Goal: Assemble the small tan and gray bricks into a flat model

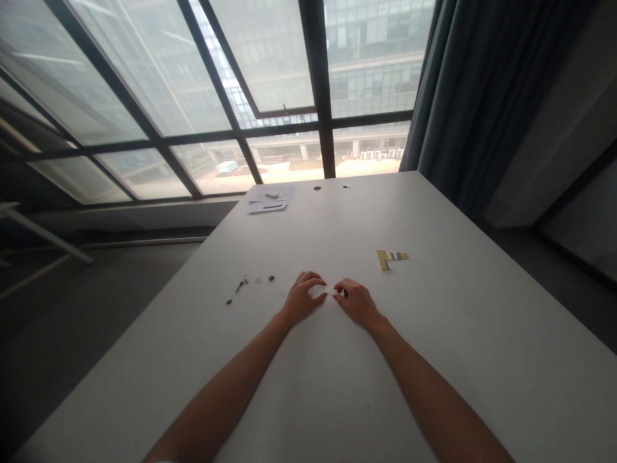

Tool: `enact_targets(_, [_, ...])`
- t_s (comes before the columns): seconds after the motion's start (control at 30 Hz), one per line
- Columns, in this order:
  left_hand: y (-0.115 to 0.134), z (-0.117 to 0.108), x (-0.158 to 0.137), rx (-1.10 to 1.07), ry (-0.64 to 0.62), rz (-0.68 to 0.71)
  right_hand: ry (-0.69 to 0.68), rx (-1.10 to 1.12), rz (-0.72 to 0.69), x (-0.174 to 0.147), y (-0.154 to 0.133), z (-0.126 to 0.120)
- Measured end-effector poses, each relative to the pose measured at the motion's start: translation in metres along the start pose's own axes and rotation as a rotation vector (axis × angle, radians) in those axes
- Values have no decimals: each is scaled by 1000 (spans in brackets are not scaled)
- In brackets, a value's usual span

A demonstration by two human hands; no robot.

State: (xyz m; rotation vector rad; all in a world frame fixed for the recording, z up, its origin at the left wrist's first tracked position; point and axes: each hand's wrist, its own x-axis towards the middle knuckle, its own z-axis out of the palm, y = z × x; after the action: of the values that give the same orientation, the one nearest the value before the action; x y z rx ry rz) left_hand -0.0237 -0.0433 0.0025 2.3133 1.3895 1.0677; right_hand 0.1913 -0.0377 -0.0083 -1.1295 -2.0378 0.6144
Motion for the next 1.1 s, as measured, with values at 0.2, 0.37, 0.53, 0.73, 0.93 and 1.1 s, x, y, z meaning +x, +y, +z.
enact_targets(0.2, [-2,0,1,-9,-19,-15,2,6,6,0,-3,-1])
enact_targets(0.37, [-4,1,1,-35,-29,-16,-3,4,5,0,-2,-1])
enact_targets(0.53, [-3,0,2,-50,-30,-6,-5,1,7,0,0,0])
enact_targets(0.73, [-4,0,2,-55,-33,-7,-4,2,2,0,-1,0])
enact_targets(0.93, [-7,1,1,-61,-46,-7,-2,-5,4,0,-3,-1])
enact_targets(1.1, [-6,0,2,-70,-44,-5,-7,4,8,0,-4,-2])
